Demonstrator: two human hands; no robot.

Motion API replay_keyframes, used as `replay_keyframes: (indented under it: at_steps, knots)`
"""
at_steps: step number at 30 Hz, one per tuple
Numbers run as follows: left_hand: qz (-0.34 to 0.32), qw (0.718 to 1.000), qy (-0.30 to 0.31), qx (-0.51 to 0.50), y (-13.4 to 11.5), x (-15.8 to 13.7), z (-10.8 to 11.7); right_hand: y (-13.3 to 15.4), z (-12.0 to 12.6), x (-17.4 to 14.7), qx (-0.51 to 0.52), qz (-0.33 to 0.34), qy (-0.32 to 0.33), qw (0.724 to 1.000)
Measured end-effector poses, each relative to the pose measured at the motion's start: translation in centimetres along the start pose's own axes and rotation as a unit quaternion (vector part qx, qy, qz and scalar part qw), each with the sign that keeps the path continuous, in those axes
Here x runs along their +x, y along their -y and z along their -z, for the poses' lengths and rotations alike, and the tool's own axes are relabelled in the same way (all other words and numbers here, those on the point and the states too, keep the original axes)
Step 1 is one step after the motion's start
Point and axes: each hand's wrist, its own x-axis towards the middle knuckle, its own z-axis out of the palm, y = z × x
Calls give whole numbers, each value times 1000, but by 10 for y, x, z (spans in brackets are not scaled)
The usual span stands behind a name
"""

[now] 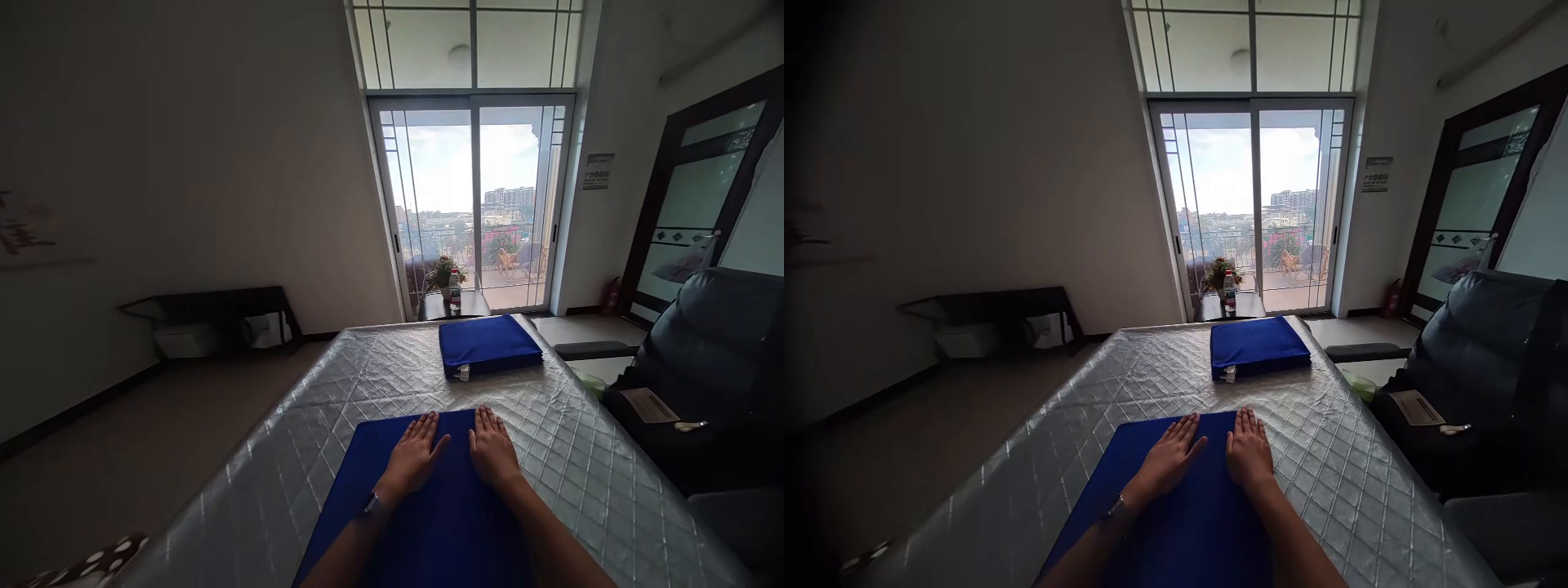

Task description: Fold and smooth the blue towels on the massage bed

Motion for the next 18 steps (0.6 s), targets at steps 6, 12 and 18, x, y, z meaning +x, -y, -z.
replay_keyframes:
  at_steps: [6,12,18]
  knots:
    - [89,995,-23,44,104,-46,11,0,-1,-1,-1,-7,-1,1000]
    - [119,992,-39,31,119,-56,8,-2,-2,0,-21,-7,-3,1000]
    - [131,990,-50,8,109,-55,14,-2,-3,1,-44,-11,-7,999]
